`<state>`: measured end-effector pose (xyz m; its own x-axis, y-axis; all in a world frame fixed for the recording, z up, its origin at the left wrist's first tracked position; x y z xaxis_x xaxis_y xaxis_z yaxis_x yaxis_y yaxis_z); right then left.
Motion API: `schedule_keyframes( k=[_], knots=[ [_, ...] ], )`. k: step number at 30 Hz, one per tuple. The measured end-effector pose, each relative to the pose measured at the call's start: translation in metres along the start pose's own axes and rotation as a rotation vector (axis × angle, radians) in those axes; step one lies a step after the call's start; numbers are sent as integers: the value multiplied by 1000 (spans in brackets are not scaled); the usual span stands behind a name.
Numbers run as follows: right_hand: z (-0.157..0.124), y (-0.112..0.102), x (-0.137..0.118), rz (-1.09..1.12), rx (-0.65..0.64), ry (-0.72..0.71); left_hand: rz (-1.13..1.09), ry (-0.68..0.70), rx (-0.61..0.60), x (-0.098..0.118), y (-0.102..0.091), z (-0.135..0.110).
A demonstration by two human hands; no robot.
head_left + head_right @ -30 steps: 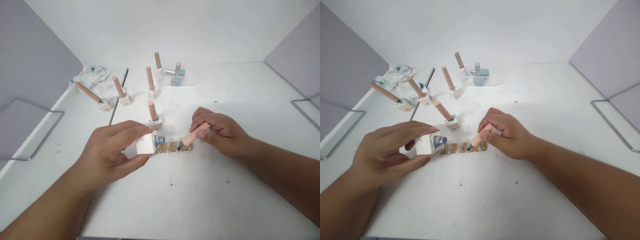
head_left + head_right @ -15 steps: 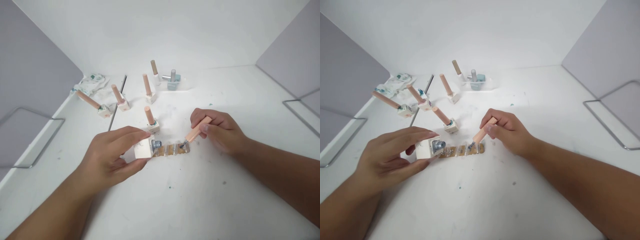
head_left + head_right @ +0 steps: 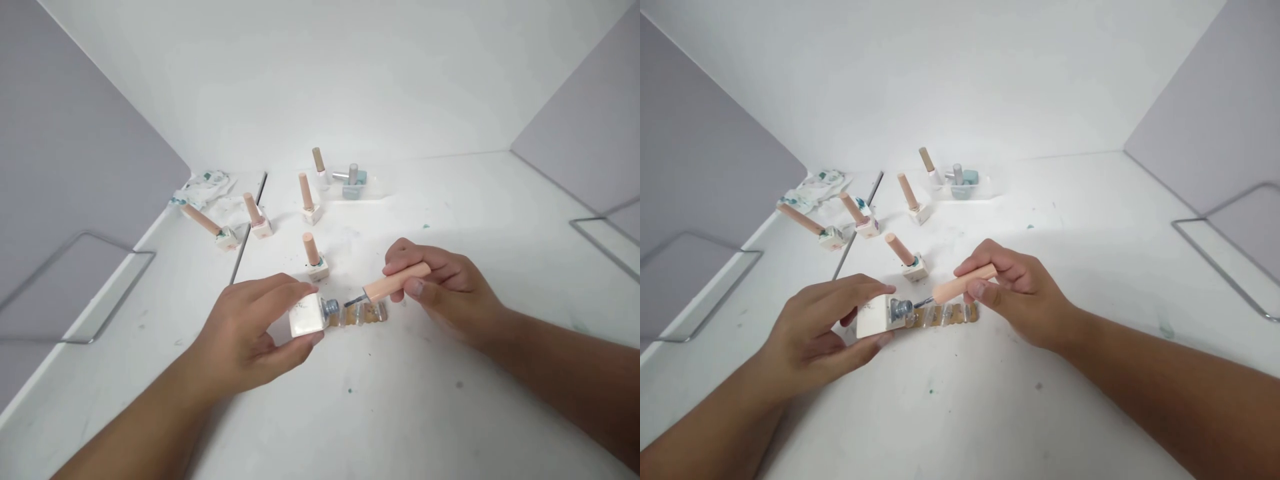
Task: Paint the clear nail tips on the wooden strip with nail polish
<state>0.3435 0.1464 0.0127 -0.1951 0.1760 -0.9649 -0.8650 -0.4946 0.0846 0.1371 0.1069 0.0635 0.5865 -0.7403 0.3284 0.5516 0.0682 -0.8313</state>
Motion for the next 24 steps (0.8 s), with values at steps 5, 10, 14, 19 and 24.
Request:
schedule_keyframes(
  k=[5,10,14,19,24],
  knots=[
    [-2,2,1,-44,-2,-3,-20,-10,2,0,1,0],
    [-1,1,0,-74,9,-19,-16,-20,-5,0,2,-1],
    [-1,2,-3,-100,13,-35,-5,-15,5,0,2,-1],
    [3,11,-9,-177,-9,-94,-5,-2,-7,2,6,1],
    [4,23,-21,-348,-74,-258,2,30,-7,9,9,5]
  ],
)
Point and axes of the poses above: each hand's wrist, its own z-axis towards the middle knuckle, its own y-axis out of the palm, x = y × z, the point moved 7 cm from there along z, towards the middle knuckle, and after that the axes turned 3 degrees about z, right-handed, at the moved point
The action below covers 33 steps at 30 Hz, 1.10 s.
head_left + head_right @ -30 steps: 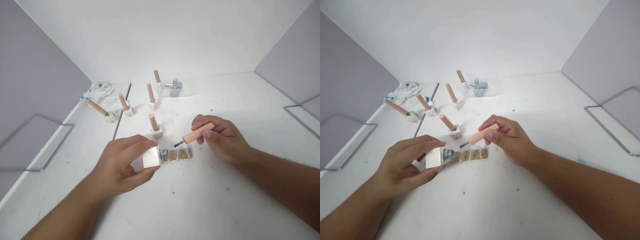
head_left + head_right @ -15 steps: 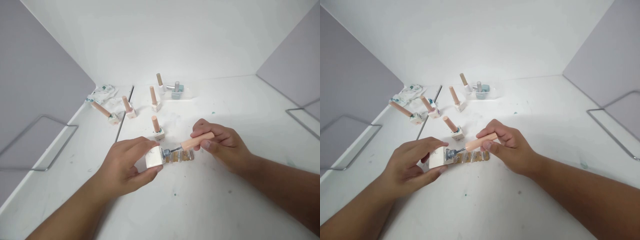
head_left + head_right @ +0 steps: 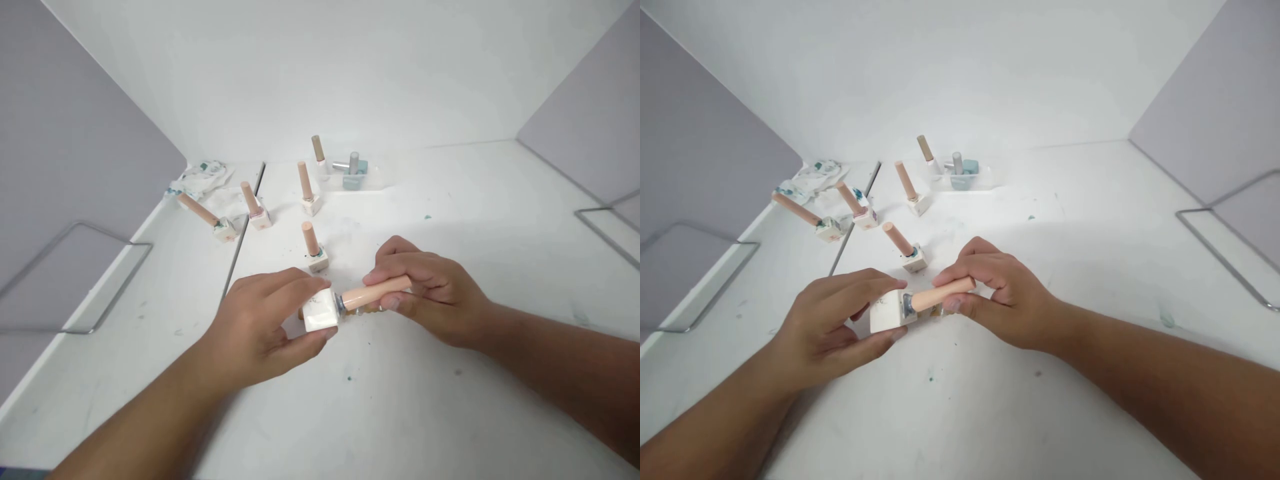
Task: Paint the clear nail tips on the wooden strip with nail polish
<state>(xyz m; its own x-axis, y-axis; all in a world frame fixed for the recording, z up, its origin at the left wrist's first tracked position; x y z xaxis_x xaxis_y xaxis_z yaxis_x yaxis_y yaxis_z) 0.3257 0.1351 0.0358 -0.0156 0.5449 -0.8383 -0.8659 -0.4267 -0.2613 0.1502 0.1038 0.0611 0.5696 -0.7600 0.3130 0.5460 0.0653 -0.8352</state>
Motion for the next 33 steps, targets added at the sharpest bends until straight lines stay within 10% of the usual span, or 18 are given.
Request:
schedule_keyframes(
  k=[33],
  knots=[
    [8,-22,25,-100,21,138,45,-70,-8,-13,-9,-6]
  ],
)
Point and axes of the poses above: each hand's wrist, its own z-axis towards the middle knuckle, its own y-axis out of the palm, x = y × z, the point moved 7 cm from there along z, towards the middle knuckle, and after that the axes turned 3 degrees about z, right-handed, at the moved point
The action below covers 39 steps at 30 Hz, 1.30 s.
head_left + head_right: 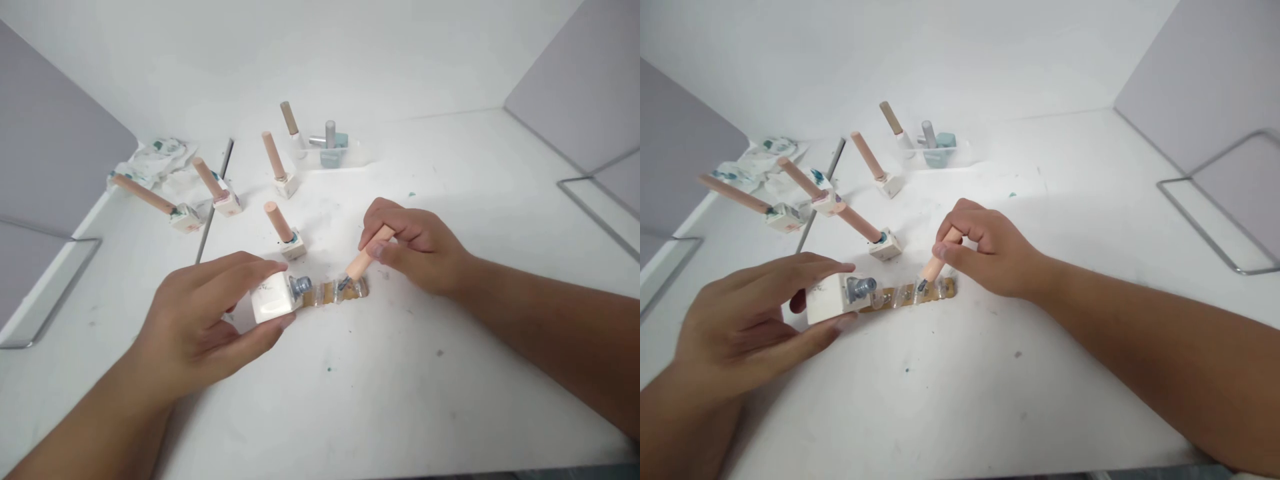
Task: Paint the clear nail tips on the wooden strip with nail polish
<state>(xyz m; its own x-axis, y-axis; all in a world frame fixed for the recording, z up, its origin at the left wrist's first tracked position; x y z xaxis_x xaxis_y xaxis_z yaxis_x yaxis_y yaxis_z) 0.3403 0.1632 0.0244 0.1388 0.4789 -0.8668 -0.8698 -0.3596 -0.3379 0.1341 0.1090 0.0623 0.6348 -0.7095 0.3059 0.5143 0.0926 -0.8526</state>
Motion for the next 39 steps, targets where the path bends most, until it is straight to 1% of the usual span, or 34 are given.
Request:
schedule_keyframes(
  k=[2,6,9,15,18,22,27,32,33,35,39],
  knots=[
    [0,1,-3,-15,0,-10,8,-11,-2,-1,0,0],
    [0,2,0,30,12,93,33,-19,6,-3,0,-1],
    [0,2,1,16,22,130,37,-29,2,-3,0,-1],
    [0,3,8,63,58,214,30,-38,8,-2,0,-1],
    [0,3,10,91,72,230,28,-43,13,-2,-1,-2],
    [1,4,13,77,86,262,39,-39,13,-1,-1,-1],
    [0,3,14,74,93,260,19,-39,20,-1,-1,1],
    [-3,0,19,242,105,233,2,-38,18,-3,0,-1],
    [-3,-1,21,273,119,226,-6,-60,21,-6,0,-2],
    [-4,-4,25,311,146,217,-81,-159,38,-16,0,-4],
    [-6,-5,30,337,150,209,-398,-456,50,-50,1,-13]
  ],
)
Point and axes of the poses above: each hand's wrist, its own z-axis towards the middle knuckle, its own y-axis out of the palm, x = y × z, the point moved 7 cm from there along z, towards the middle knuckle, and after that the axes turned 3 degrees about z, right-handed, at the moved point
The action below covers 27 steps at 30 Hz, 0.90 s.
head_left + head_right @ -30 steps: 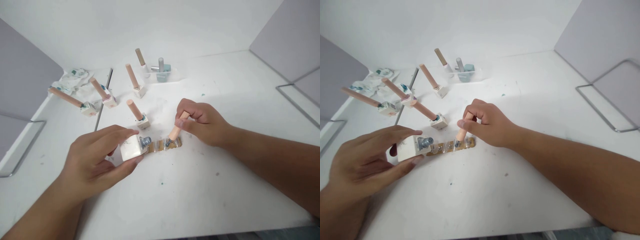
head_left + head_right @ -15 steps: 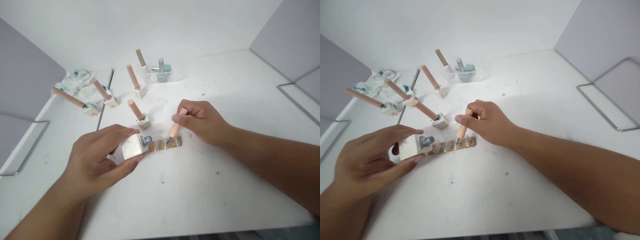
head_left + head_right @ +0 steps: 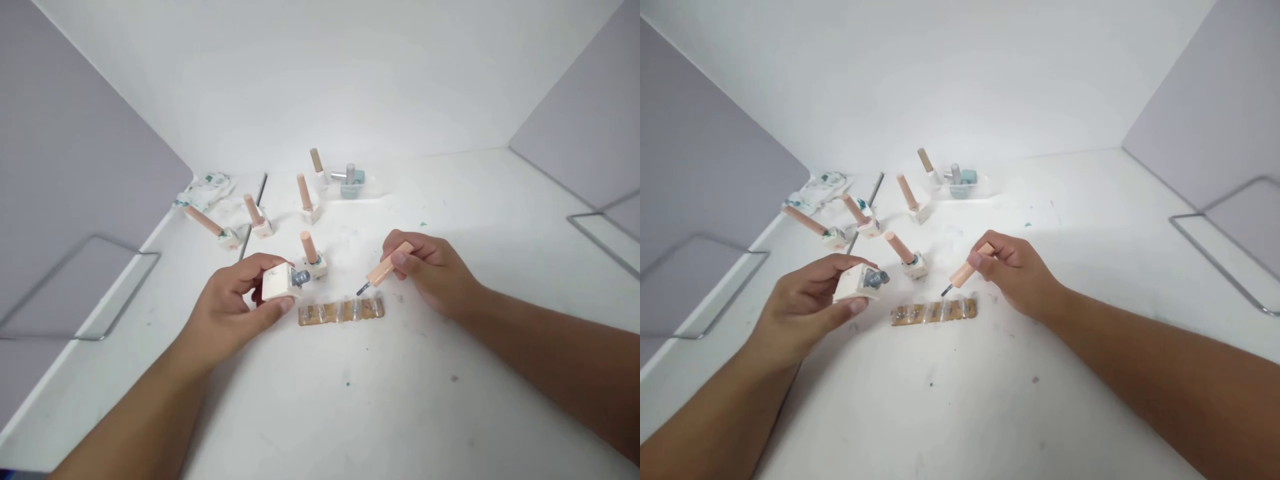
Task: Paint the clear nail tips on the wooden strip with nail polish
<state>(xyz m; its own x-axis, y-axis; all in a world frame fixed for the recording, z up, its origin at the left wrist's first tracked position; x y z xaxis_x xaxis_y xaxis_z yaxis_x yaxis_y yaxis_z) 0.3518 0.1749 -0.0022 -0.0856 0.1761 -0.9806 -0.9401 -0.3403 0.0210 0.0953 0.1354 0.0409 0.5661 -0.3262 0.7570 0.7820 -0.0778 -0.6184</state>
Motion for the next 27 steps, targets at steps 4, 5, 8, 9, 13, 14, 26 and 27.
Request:
schedule_keyframes(
  k=[4,5,8,9,13,14,26,27],
  knots=[
    [-1,-3,4,25,21,-16,-343,-182,-100,-24,-5,10],
    [0,-4,5,32,25,-14,-409,-199,-116,-27,-7,12],
    [0,-6,7,39,57,-9,-446,-200,-100,-33,-17,19],
    [1,-7,6,37,64,-12,-420,-193,-88,-33,-20,20],
    [2,-8,2,18,105,-31,-318,-199,-100,-32,-25,20],
    [2,-8,2,14,117,-31,-306,-203,-110,-31,-25,20],
    [6,-34,2,43,378,-104,-176,-121,-262,27,22,0],
    [6,-39,1,44,405,-123,-144,-120,-281,35,28,0]
  ],
)
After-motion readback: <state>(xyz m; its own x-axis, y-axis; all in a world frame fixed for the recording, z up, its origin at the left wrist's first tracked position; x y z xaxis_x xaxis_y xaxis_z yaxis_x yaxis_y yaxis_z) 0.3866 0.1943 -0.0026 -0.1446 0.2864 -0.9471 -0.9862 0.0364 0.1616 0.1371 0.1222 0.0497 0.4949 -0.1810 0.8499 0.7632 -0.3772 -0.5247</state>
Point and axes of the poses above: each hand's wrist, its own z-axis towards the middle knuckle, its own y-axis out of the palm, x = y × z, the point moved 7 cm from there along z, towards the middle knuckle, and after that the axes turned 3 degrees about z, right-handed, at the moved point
